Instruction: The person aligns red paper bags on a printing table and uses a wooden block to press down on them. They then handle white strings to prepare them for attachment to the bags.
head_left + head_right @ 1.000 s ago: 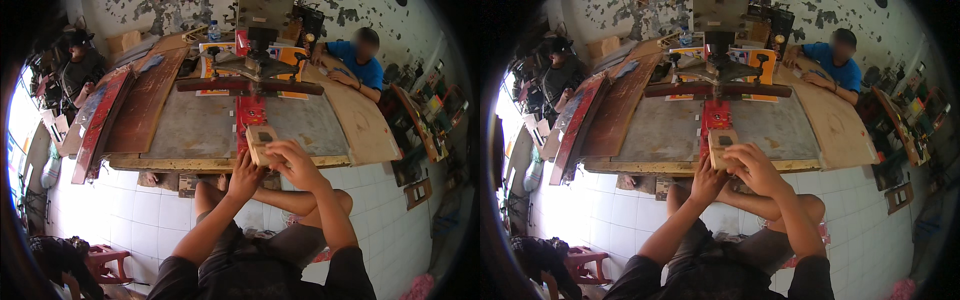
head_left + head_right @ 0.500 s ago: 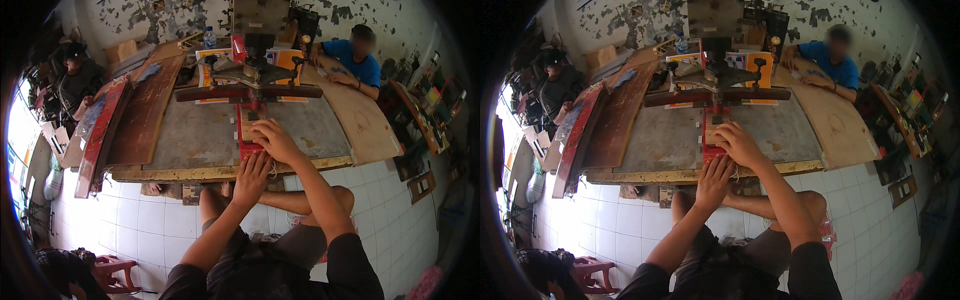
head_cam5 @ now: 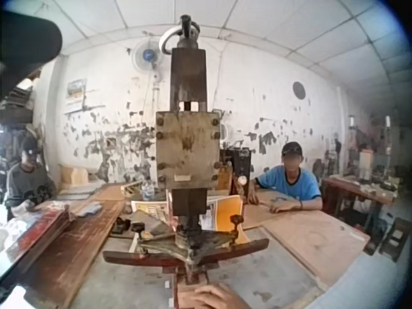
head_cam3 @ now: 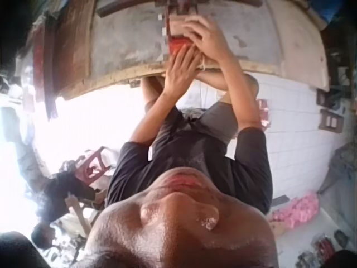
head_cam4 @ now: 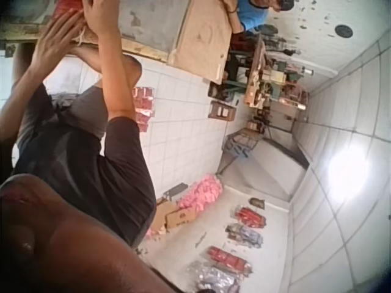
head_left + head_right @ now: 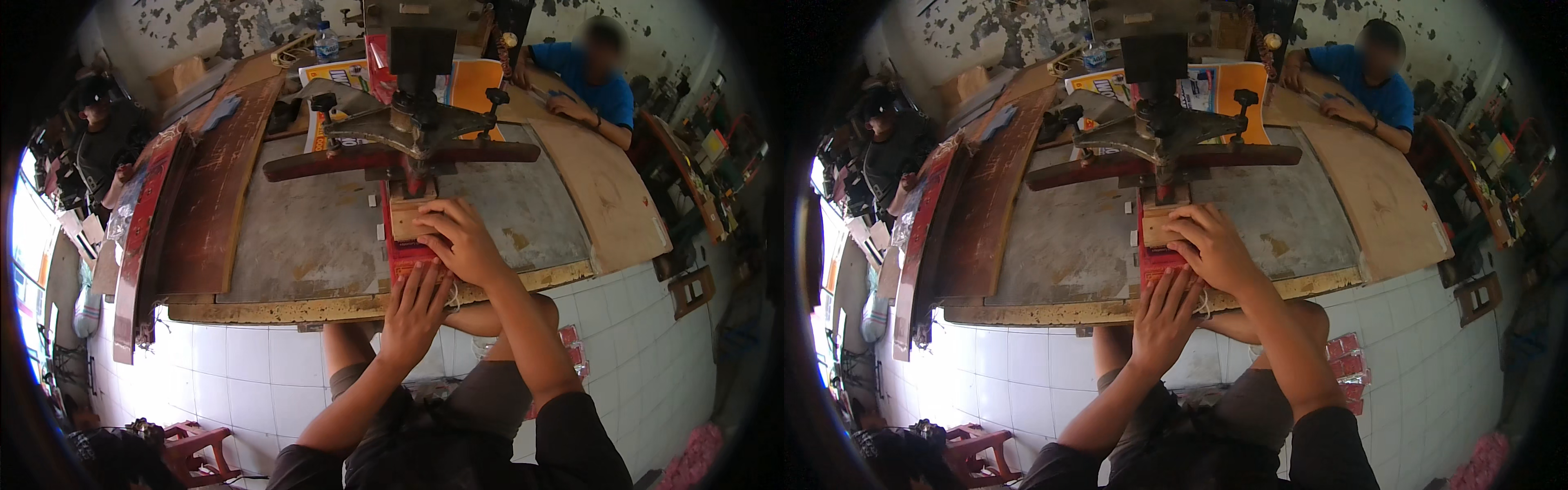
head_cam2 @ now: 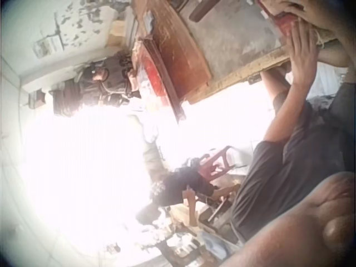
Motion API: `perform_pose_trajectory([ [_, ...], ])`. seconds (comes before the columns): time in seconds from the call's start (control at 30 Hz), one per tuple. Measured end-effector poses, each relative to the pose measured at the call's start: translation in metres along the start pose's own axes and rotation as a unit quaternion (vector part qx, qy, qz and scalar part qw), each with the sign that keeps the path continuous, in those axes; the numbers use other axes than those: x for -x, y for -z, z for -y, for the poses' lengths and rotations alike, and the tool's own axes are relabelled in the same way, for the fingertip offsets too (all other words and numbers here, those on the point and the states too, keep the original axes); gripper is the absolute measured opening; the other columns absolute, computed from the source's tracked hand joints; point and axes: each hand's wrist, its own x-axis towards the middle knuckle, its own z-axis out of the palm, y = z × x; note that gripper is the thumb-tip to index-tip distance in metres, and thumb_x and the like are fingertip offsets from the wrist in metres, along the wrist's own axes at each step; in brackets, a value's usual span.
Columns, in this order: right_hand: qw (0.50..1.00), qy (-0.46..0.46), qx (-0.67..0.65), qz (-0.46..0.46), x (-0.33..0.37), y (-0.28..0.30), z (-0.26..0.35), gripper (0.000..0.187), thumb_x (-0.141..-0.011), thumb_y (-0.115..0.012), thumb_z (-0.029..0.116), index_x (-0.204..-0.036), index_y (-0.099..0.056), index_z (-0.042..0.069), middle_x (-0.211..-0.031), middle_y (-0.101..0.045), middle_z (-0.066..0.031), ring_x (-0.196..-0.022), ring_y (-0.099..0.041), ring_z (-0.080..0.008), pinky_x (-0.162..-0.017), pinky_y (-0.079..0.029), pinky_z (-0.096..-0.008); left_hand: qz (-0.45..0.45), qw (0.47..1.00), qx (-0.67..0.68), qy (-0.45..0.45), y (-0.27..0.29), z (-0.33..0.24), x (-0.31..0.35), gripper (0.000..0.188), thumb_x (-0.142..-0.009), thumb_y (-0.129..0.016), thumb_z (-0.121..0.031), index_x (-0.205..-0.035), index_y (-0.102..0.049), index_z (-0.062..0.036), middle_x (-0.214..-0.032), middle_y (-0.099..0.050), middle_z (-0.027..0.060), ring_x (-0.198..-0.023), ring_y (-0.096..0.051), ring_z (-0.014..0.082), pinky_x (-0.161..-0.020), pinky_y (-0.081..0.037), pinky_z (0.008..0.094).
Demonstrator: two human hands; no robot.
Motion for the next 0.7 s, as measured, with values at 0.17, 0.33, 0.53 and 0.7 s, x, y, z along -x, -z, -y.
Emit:
perform_pose_trajectory([
  [0.17,1.000,-0.024,-0.014,0.007,-0.0042,-0.0030,0.0032,0.031,-0.086,-0.081,0.006,-0.116,-0.074,0.008,-0.129,-0.066,-0.0038,-0.118,-0.061,-0.0297,-0.101,-0.051,-0.0441,0.010,1.000,-0.003,0.006,0.0024,0.0019,0.0008,0.074,-0.083,-0.078,-0.031,-0.153,-0.058,-0.0168,-0.160,-0.053,0.0103,-0.148,-0.049,0.0325,-0.122,-0.038,0.0516],
  [0.33,1.000,-0.012,0.011,0.004,-0.0034,-0.0030,0.0003,0.033,-0.086,-0.080,0.007,-0.118,-0.071,0.009,-0.129,-0.064,-0.0021,-0.119,-0.061,-0.0285,-0.100,-0.050,-0.0443,0.012,1.000,0.016,0.007,0.0040,0.0005,-0.0016,0.054,-0.098,-0.058,-0.023,-0.152,-0.058,-0.0133,-0.160,-0.053,0.0117,-0.149,-0.049,0.0327,-0.124,-0.034,0.0492],
  [0.53,0.999,-0.008,0.030,-0.006,-0.0041,-0.0053,0.0011,0.033,-0.086,-0.079,0.008,-0.118,-0.071,0.011,-0.130,-0.065,-0.0014,-0.119,-0.061,-0.0285,-0.099,-0.050,-0.0444,0.008,1.000,-0.015,0.004,-0.0004,0.0019,0.0012,0.069,-0.085,-0.077,-0.034,-0.150,-0.061,-0.0162,-0.159,-0.055,0.0104,-0.147,-0.051,0.0327,-0.124,-0.035,0.0511],
  [0.7,1.000,-0.012,0.018,-0.007,-0.0043,-0.0044,0.0012,0.033,-0.086,-0.079,0.007,-0.118,-0.072,0.010,-0.129,-0.065,-0.0017,-0.119,-0.062,-0.0285,-0.100,-0.050,-0.0446,-0.008,1.000,-0.008,0.004,-0.0005,0.0013,-0.0007,0.069,-0.085,-0.078,-0.035,-0.149,-0.062,-0.0161,-0.158,-0.056,0.0114,-0.147,-0.051,0.0335,-0.123,-0.036,0.0513],
])
